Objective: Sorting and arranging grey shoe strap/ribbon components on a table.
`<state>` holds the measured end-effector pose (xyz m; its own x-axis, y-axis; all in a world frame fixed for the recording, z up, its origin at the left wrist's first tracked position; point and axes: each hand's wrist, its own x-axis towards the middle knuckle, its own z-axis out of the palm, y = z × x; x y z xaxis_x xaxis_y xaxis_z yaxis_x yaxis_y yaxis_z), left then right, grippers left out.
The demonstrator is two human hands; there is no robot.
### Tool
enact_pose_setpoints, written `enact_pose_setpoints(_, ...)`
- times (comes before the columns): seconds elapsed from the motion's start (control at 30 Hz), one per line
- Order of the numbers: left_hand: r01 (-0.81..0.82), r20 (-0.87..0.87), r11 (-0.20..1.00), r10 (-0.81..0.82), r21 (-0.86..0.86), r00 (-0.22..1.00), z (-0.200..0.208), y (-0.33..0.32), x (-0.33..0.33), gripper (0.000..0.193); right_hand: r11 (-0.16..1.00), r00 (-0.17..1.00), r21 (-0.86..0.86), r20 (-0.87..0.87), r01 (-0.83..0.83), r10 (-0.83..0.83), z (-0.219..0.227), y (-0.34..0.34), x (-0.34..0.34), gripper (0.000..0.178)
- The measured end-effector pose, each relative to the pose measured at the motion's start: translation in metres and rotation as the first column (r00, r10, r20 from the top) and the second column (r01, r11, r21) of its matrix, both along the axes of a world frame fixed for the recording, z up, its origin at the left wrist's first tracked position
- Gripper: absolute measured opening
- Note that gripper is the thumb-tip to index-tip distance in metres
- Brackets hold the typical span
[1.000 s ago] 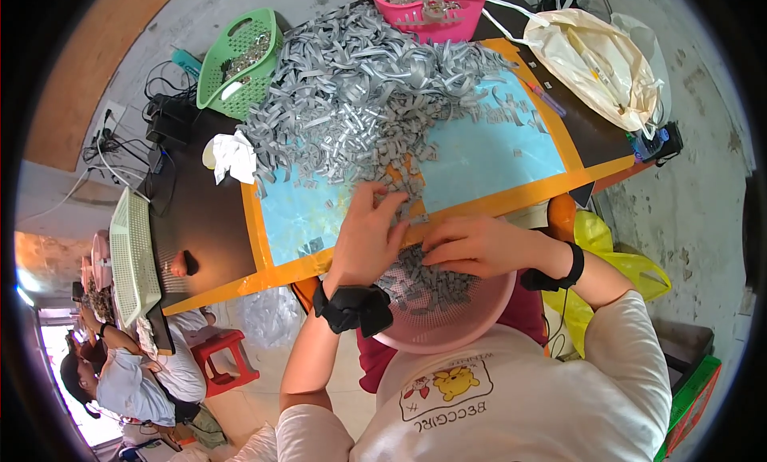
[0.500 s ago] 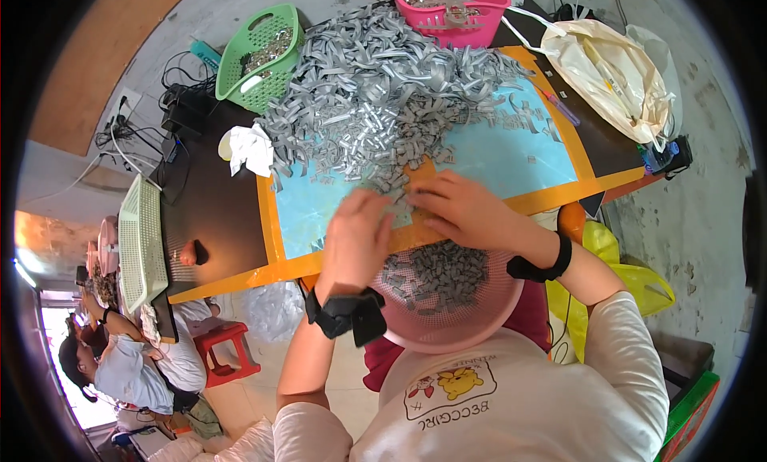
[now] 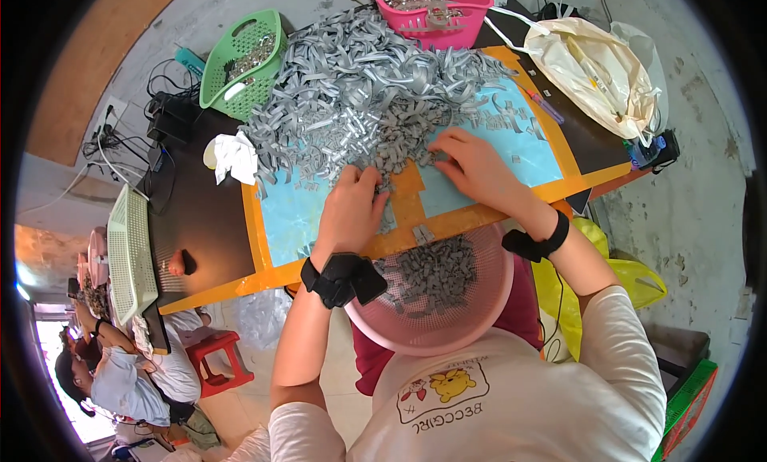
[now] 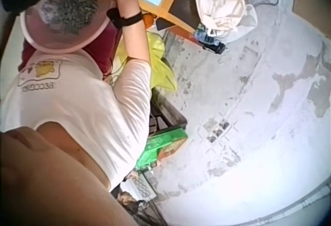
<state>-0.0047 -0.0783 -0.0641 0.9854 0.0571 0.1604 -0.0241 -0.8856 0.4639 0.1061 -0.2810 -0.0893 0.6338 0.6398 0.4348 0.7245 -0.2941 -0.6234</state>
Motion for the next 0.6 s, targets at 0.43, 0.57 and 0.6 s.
enact_pose_setpoints(0.43, 0.025, -0.069, 0.931, -0.054, -0.364, 0.996, -0.009, 0.024, -0.013, 0.023, 0.947, 0.971, -0.242, 0.164, 0.212, -0.176, 0.003, -0.029, 0.03, 0.016)
enact_pose_setpoints(0.57, -0.021, -0.115, 0.836, -0.051, -0.549, 0.992, -0.022, 0.035, -0.018, 0.025, 0.967, 0.978, -0.187, 0.151, 0.171, -0.143, 0.01, -0.02, 0.015, 0.022)
enact_pose_setpoints(0.6, -0.05, -0.136, 0.818, -0.035, -0.574, 0.99, -0.021, 0.034, -0.02, 0.029, 0.985, 0.993, -0.151, 0.1, 0.079, -0.064, 0.012, -0.016, 0.009, 0.024)
